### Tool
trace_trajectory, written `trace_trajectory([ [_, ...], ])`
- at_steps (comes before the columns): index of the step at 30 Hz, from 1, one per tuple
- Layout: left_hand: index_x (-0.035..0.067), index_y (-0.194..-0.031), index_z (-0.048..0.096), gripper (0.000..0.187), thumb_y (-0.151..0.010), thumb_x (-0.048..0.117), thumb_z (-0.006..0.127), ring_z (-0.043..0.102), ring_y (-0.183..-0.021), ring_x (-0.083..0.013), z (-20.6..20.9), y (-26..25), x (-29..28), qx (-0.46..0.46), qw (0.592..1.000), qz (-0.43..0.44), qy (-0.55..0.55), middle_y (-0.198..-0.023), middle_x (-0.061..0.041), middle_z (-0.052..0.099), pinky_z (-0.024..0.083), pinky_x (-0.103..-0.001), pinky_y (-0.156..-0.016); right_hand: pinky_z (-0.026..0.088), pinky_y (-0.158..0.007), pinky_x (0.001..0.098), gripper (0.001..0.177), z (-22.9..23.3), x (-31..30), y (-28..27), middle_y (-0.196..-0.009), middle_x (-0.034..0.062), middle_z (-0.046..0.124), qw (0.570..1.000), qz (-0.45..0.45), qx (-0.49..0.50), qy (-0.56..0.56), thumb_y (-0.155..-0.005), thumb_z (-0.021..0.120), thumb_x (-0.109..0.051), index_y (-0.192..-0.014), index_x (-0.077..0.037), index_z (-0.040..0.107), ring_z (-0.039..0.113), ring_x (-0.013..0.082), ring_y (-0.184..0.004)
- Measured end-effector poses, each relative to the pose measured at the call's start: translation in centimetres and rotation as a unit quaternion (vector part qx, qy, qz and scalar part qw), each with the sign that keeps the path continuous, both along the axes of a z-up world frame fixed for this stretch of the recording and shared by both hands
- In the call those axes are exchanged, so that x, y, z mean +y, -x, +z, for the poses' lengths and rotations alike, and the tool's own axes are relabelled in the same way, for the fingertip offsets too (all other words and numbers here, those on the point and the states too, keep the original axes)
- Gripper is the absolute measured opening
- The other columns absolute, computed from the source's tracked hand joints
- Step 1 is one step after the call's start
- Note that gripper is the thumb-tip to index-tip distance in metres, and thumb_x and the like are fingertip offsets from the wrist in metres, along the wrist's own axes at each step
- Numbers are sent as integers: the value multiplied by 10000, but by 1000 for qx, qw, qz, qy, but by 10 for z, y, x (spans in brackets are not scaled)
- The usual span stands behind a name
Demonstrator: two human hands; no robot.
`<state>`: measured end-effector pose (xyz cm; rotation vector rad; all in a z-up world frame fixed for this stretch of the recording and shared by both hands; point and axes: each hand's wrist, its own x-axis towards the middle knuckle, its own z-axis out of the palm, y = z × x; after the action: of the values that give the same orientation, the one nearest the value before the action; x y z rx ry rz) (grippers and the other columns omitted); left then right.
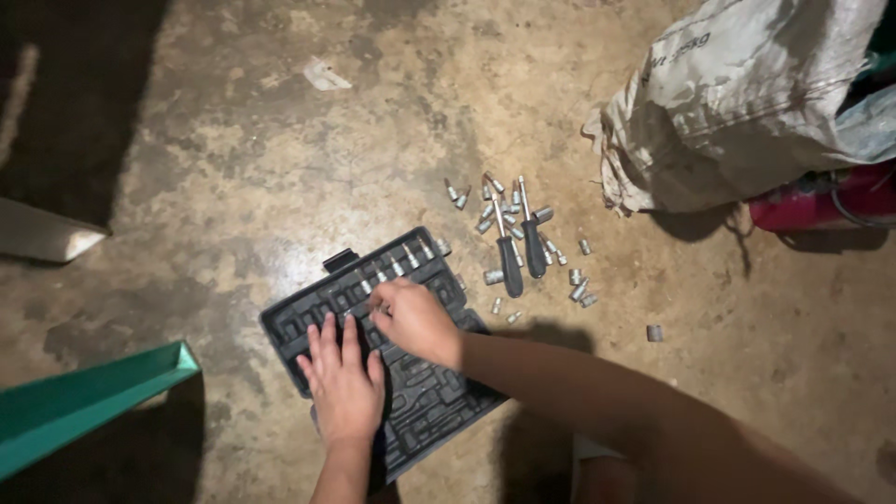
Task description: The person sits on the floor and organizes a set of metal socket bits and two screwdrivers. They pick up the items from the floor and place them into the designated slots of a black plastic toolbox case.
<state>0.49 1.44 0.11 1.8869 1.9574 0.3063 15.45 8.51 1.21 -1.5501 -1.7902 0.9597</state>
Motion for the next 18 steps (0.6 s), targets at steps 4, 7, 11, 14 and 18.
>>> trace_trajectory([
  [4,139,-1513,442,669,-895,311,633,212,-1533,-362,-5,8,-1,-10,1000,-7,27,-1636,-115,309,181,-614,-1203,587,-660,365,211,-11,-4,15,-813,134,716,993,-96,34,65,-820,770,-106,-980,-14,666,730,271,-727],
  [7,145,-1526,427,668,-910,321,617,205,-1537,-359,-7,9,-3,-9,999,-14,33,-1649,-109,284,181,-609,-1204,591,-664,352,210,-18,-10,18,-824,130,723,990,-125,32,54,-823,785,-119,-959,-15,664,737,258,-739],
  [11,150,-1534,418,663,-922,330,599,202,-1538,-364,-8,10,-4,-4,999,-17,29,-1655,-108,275,184,-609,-1202,595,-666,349,190,-20,-22,29,-857,138,725,986,-151,43,56,-826,783,-124,-950,-21,683,739,252,-742],
  [14,153,-1536,408,681,-908,337,597,201,-1534,-366,-9,9,-4,3,999,-20,34,-1653,-109,271,184,-611,-1201,594,-660,353,180,-16,-26,42,-870,144,722,982,-168,33,75,-812,774,-109,-953,-26,699,730,254,-732],
  [18,161,-1544,399,695,-901,333,598,190,-1537,-360,-9,9,-3,14,999,-25,38,-1653,-101,264,179,-602,-1205,593,-656,356,140,-7,-19,49,-885,142,703,984,-167,41,44,-836,785,-127,-906,-38,704,726,261,-722],
])
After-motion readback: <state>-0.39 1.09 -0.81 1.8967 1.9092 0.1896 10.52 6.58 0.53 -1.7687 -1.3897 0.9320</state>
